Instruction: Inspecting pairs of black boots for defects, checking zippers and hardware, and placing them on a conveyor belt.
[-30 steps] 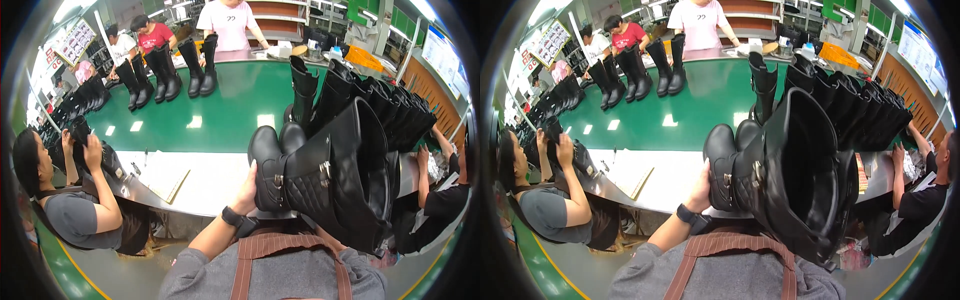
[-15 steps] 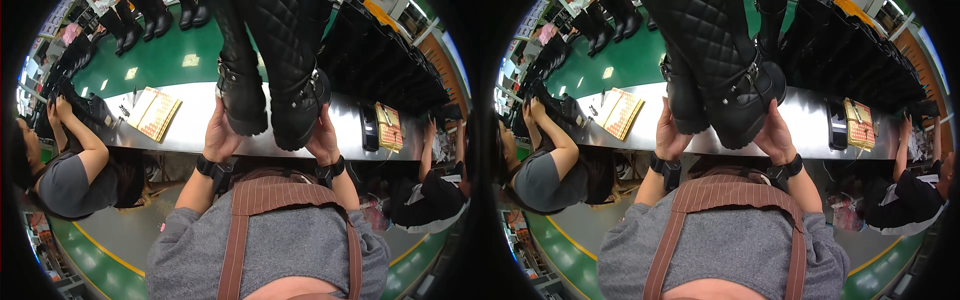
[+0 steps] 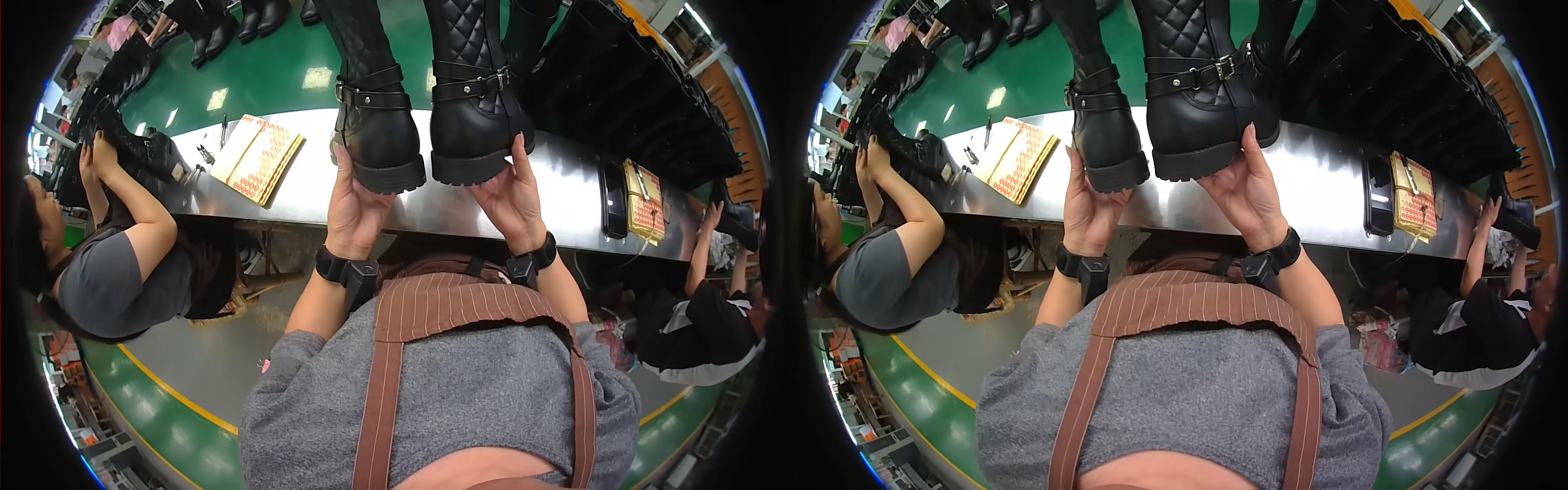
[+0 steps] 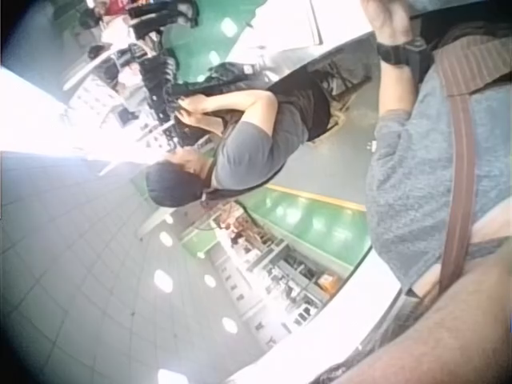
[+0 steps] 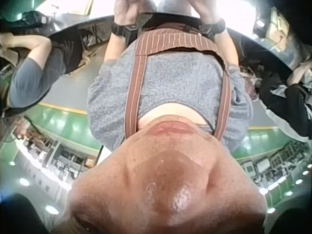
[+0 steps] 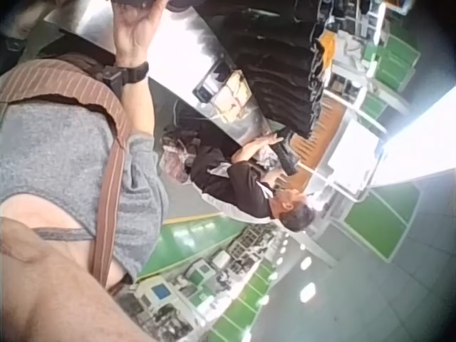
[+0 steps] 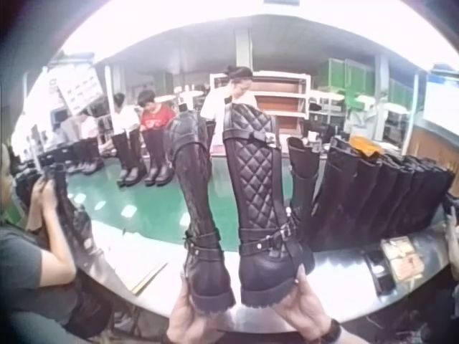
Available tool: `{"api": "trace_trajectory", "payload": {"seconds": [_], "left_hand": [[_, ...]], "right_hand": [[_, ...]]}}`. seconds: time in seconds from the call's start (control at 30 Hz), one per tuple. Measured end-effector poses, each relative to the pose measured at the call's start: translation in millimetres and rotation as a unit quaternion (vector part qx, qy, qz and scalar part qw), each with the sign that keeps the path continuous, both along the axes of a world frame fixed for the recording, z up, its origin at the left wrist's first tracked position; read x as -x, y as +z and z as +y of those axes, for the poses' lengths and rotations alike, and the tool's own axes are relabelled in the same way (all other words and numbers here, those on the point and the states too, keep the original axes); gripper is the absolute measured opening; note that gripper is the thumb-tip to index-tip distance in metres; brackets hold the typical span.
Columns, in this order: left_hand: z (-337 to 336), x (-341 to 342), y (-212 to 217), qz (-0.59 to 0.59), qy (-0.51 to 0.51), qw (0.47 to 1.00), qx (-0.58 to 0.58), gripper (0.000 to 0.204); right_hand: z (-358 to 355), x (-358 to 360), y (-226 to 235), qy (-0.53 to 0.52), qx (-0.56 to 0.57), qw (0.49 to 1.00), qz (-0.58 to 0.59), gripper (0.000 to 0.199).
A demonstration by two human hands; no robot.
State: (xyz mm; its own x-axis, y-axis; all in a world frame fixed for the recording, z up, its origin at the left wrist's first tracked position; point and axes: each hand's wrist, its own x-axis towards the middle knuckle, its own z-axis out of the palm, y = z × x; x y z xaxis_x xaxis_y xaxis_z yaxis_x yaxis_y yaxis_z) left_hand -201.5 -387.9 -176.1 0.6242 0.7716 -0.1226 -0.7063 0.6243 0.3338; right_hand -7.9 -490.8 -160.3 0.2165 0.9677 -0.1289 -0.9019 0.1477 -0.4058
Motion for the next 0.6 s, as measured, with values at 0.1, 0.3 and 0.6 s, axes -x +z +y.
{"api": "trace_trajectory", "payload": {"seconds": [0.1,0.3,0.6], "left_hand": [[3,-1,1,0.013,0.004,1.0,-0.021,0.055],[4,1,1,0.088,0.01,0.995,-0.051,0.059],[1,5,-19,0.047,0.006,0.997,-0.064,0.054]], "right_hand": [[6,1,0,-0.011,0.007,1.0,-0.024,0.058],[3,-3,-8,0.013,-0.049,0.997,-0.055,0.056],[-6,2,-26,-0.017,-0.021,0.995,-0.099,0.061]]}}
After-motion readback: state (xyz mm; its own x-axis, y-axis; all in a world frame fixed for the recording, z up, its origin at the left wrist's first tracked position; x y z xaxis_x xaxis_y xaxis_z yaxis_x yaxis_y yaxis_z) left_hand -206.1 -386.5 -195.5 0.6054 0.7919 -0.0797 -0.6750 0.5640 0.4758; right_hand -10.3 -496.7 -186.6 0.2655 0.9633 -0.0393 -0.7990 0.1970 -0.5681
